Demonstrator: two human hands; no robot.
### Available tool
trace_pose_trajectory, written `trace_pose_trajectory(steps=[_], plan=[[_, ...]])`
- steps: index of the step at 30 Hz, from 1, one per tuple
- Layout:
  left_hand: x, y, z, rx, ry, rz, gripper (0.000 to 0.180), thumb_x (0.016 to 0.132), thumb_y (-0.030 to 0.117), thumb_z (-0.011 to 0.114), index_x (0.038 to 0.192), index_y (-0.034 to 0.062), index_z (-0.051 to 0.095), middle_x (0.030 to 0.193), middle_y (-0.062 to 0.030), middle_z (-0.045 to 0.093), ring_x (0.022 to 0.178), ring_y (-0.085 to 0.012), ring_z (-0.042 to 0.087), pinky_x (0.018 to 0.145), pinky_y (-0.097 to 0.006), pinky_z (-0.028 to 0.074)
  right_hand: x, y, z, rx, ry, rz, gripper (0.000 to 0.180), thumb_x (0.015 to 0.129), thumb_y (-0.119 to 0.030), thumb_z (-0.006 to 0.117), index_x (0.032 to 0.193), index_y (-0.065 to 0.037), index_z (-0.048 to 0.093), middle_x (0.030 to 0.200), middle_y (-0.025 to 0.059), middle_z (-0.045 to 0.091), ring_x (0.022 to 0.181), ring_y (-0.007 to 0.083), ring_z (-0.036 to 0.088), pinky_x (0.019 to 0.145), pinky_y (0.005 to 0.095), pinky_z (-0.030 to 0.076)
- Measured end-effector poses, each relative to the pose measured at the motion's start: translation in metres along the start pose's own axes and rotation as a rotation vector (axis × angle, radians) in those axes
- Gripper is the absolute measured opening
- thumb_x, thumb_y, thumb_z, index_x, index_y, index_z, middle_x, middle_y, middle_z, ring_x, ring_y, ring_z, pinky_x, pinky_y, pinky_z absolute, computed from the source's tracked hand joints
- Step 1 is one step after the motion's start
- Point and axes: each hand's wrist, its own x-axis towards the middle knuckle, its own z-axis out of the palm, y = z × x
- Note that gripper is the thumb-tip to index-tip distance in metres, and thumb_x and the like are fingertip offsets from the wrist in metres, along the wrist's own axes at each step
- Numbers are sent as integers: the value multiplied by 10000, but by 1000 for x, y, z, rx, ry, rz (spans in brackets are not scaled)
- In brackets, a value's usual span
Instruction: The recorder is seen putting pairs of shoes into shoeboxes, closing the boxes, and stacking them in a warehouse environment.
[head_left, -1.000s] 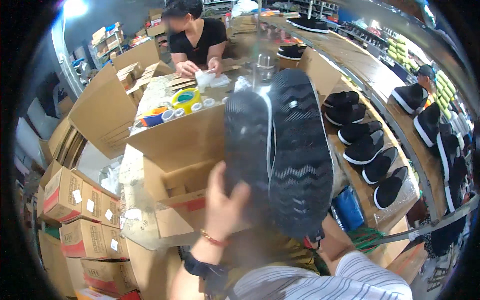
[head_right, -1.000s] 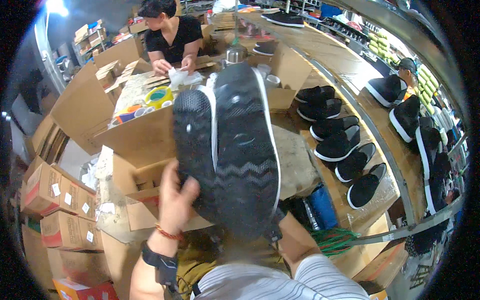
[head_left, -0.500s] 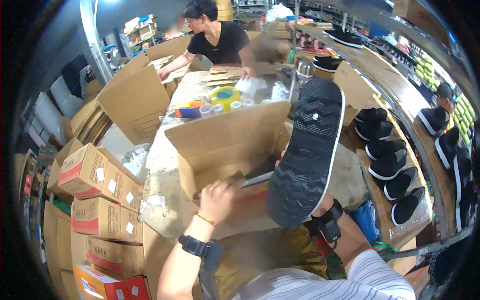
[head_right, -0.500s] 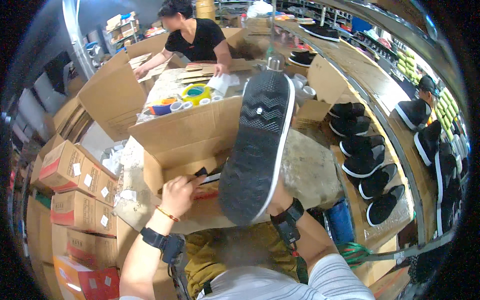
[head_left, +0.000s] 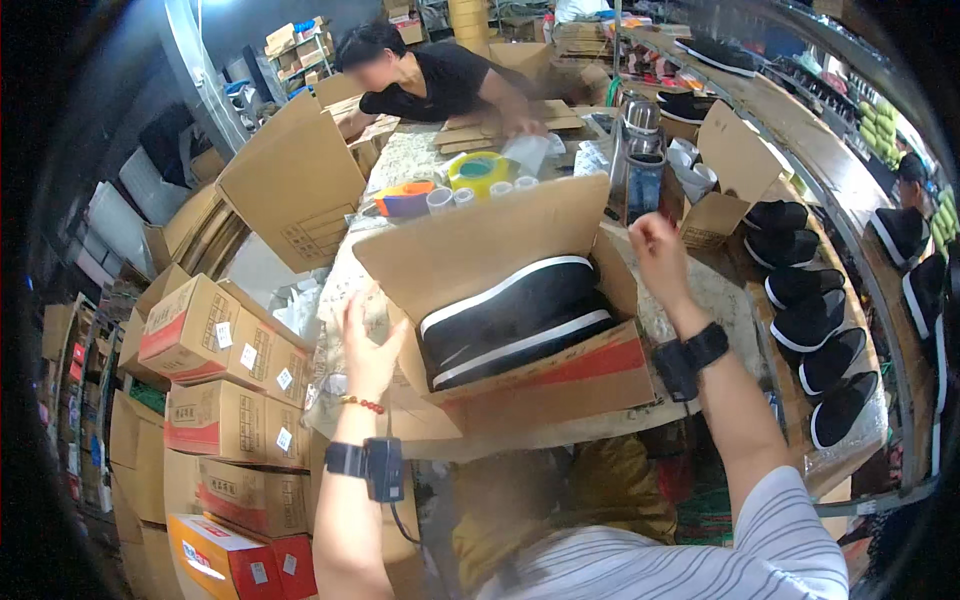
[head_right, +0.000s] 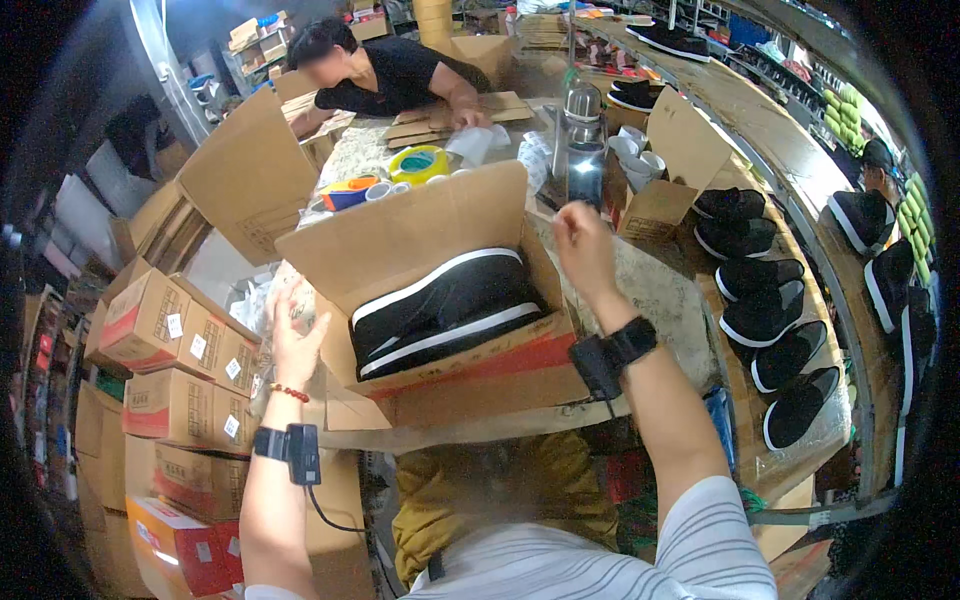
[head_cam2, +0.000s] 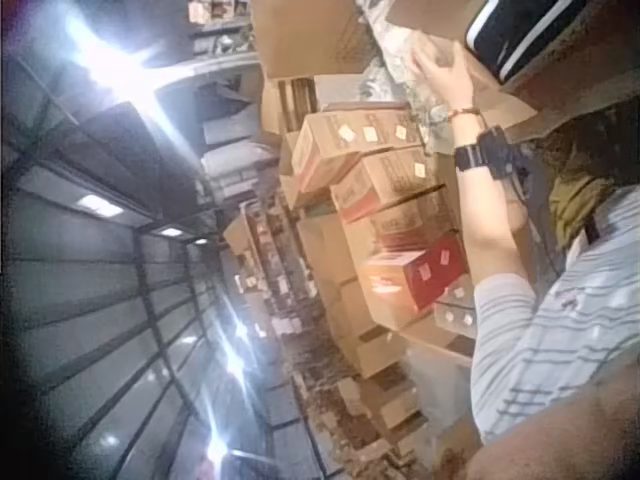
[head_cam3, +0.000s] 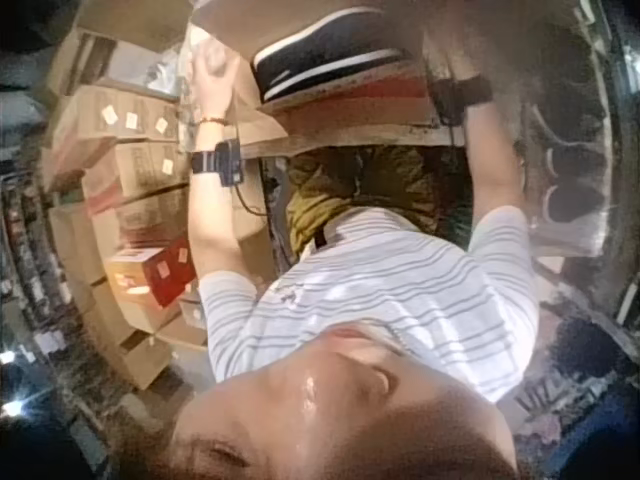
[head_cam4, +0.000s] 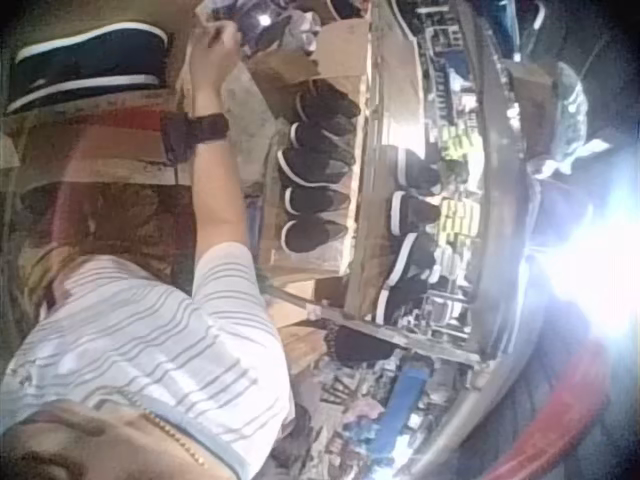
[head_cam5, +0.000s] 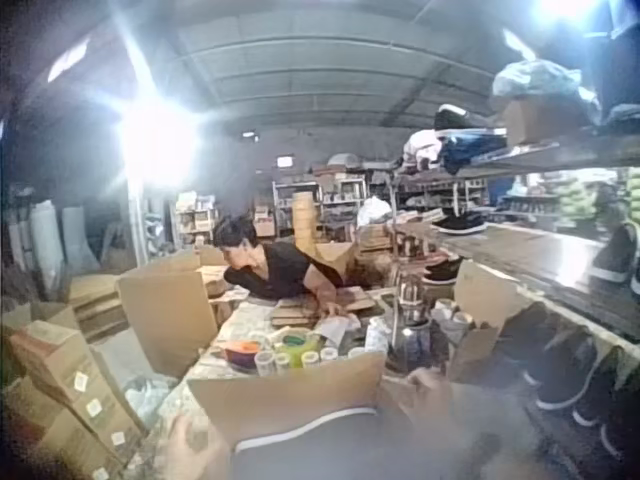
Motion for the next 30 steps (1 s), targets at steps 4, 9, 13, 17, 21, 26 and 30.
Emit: trace_pose_trajectory(steps=[4, 9, 13, 17, 21, 26, 30], plan=[[-24, 18, 56, 127, -77, -322, 1165, 664, 117, 800, 1435, 9, -68, 1411, -262, 238, 1289, -344, 327, 1097, -401, 248, -40, -17, 47, -269, -181, 278, 242, 873, -181, 566, 1015, -39, 432, 869, 169, 563, 808, 381, 560, 715, 442, 463], [-21, -4, 30, 41, 5, 10, 332, 797, 42, 586, 1127, 6, 565, 1219, -154, 520, 1166, -292, 475, 1008, -390, 363, -8, 44, 17, 199, -237, 243, 346, 807, -161, 660, 1016, -40, 412, 870, 162, 562, 852, 326, 582, 748, 398, 476], [-12, -19, -20, 402, -226, 363, 395, 778, 101, 598, 1170, 137, 616, 1232, -167, 535, 1161, -300, 493, 1003, -405, 372, 19, -8, -7, 165, -525, -58, 693, 632, -253, 822, 1210, -84, 481, 1124, 208, 557, 1075, 333, 547, 905, 392, 459], [24, 61, -10, 452, -903, 136, 820, 696, 455, 722, 1410, 237, 382, 1419, -270, 310, 1344, -375, 277, 1063, -584, 215, 8, -54, -10, -331, -952, -390, 1051, 505, -398, 856, 1410, -234, 348, 1409, 242, 305, 1300, 420, 307, 1043, 523, 311], [16, 81, 10, 692, -877, 185, 1059, 621, 585, 735, 1474, 282, 185, 1428, -310, 247, 1351, -434, 217, 1036, -666, 157, 5, -55, 0, -412, -949, -377, 1051, 515, -442, 842, 1420, -250, 344, 1429, 247, 274, 1331, 426, 249, 1038, 599, 263], [26, 80, 7, 597, -983, 175, 978, 656, 658, 668, 1459, 304, 235, 1433, -308, 231, 1355, -447, 189, 1032, -682, 128, 15, -50, -2, -242, -945, -379, 903, 601, -508, 772, 1386, -237, 417, 1418, 254, 287, 1319, 418, 266, 1023, 570, 280], [-21, 65, 13, 493, -601, 296, 964, 670, 648, 648, 1461, 276, 242, 1428, -301, 253, 1356, -405, 232, 1047, -666, 111, -19, -39, -2, -221, -698, -448, 739, 785, -562, 612, 1375, -152, 438, 1425, 221, 284, 1335, 360, 258, 1073, 463, 259]])
